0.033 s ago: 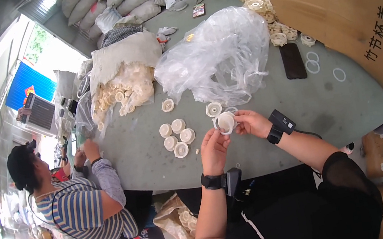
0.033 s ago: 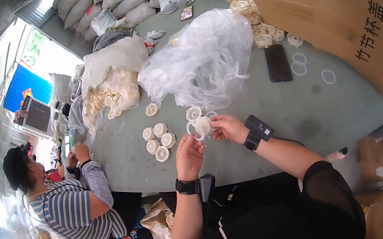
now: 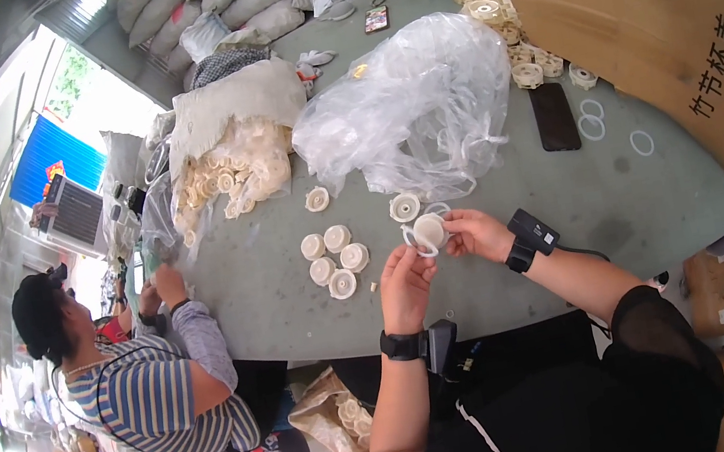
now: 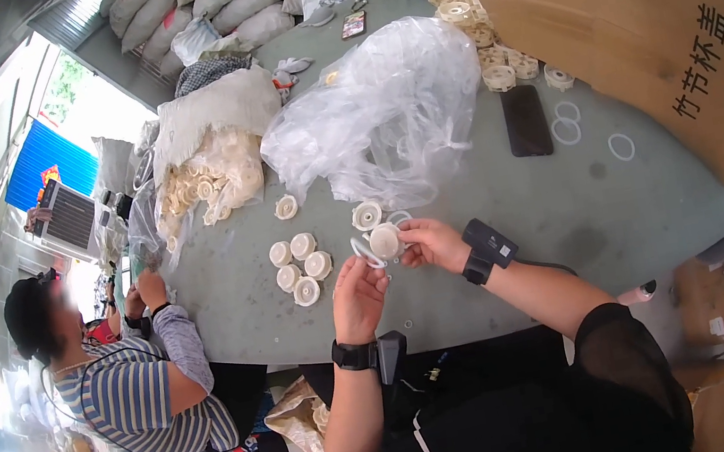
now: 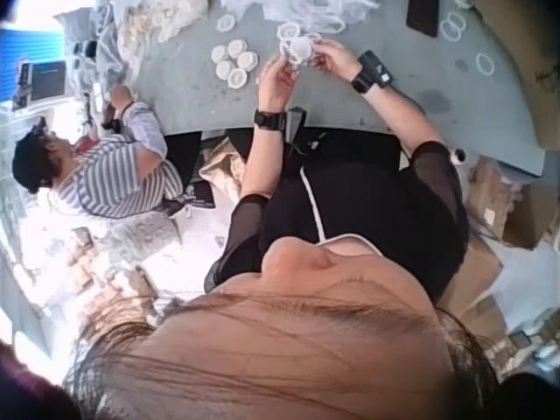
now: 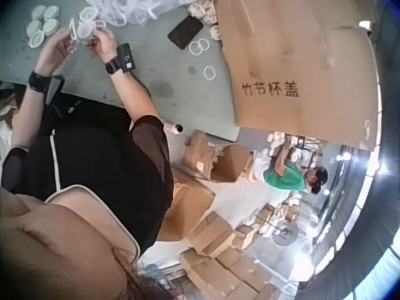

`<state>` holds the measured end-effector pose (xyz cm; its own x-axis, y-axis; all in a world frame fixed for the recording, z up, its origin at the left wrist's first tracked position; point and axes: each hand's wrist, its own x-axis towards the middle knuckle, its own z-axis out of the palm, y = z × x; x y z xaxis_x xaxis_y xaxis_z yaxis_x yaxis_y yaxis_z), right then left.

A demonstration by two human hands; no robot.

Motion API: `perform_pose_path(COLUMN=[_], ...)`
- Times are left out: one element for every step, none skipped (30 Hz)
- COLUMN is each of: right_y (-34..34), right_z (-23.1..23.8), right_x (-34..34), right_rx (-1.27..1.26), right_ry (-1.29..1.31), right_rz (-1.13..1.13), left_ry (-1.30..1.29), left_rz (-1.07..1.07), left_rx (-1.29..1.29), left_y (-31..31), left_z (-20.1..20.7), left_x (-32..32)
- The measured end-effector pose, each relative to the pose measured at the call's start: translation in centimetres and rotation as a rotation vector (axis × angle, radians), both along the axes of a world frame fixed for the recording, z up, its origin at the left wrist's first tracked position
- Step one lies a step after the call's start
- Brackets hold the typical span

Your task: Assembling small plastic/rubber rings and circular components onto a base part.

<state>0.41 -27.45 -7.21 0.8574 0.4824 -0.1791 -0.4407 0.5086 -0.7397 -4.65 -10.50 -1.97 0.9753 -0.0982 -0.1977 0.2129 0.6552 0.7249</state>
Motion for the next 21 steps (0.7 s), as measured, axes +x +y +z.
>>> perform_pose_path(right_y=[0.0, 0.0, 0.0, 0.0, 0.1, 0.3, 0.4, 0.4, 0.3, 0.2, -0.1, 0.0, 0.0, 0.1, -0.1, -0.3, -0.2, -0.1, 0.0, 0.0, 0.1], right_z=[0.1, 0.3, 0.6, 0.8, 0.6, 0.5, 0.3, 0.3, 0.1, 0.0, 0.1, 0.2, 0.2, 0.2, 0.3, 0.4, 0.6, 0.8, 0.8, 0.5, 0.3], right_x=[0.1, 0.2, 0.1, 0.1, 0.0, 0.0, 0.0, 0.0, -0.1, 0.0, 0.2, 0.2, 0.3, 0.3, 0.4, 0.4, 0.3, -0.1, -0.2, -0.3, -0.5], right_rx=[-0.019, -0.026, -0.029, -0.033, -0.044, -0.025, -0.006, -0.017, 0.008, 0.035, 0.028, 0.063, 0.099, 0.099, 0.119, 0.14, 0.139, 0.109, 0.079, 0.081, -0.012], right_ry=[0.017, 0.019, 0.014, 0.011, 0.015, -0.002, -0.017, -0.017, -0.038, -0.059, -0.055, -0.039, -0.021, -0.016, -0.026, -0.036, -0.034, -0.052, -0.07, -0.066, -0.17], right_rz=[0.049, 0.052, 0.084, 0.118, 0.127, 0.128, 0.129, 0.147, 0.14, 0.133, 0.147, 0.152, 0.155, 0.165, 0.177, 0.187, 0.193, 0.167, 0.139, 0.143, 0.121], left_ry=[0.022, 0.023, 0.029, 0.037, 0.047, 0.047, 0.024, 0.003, 0.008, 0.006, 0.005, 0.012, -0.013, -0.04, -0.036, -0.01, 0.015, 0.019, -0.01, -0.039, -0.036], left_rz=[-0.029, -0.026, -0.002, 0.023, 0.087, 0.101, 0.14, 0.18, 0.193, 0.258, 0.322, 0.333, 0.371, 0.407, 0.415, 0.395, 0.374, 0.381, 0.388, 0.393, 0.389], left_rx=[-0.042, -0.05, 0.059, 0.167, 0.218, 0.205, 0.252, 0.3, 0.291, 0.332, 0.375, 0.375, 0.344, 0.314, 0.313, 0.236, 0.161, 0.163, 0.153, 0.144, 0.148], left_y=[0.2, 0.2, 0.2, 0.1, 0.0, -0.1, -0.2, -0.4, -0.7, -1.0, -1.5, -1.7, -2.1, -2.3, -2.5, -2.6, -2.7, -2.9, -3.1, -3.3, -3.4], left_z=[-0.1, -0.3, -0.7, -1.1, -1.9, -2.2, -2.6, -2.9, -3.1, -3.1, -3.1, -3.2, -3.3, -3.4, -3.5, -3.6, -3.7, -3.6, -3.4, -3.3, -3.4], left_x=[0.0, 0.0, -0.1, -0.2, -0.2, -0.3, -0.4, -0.4, -0.4, -0.4, -0.4, -0.5, -0.5, -0.5, -0.5, -0.4, -0.4, -0.4, -0.4, -0.4, -0.5])
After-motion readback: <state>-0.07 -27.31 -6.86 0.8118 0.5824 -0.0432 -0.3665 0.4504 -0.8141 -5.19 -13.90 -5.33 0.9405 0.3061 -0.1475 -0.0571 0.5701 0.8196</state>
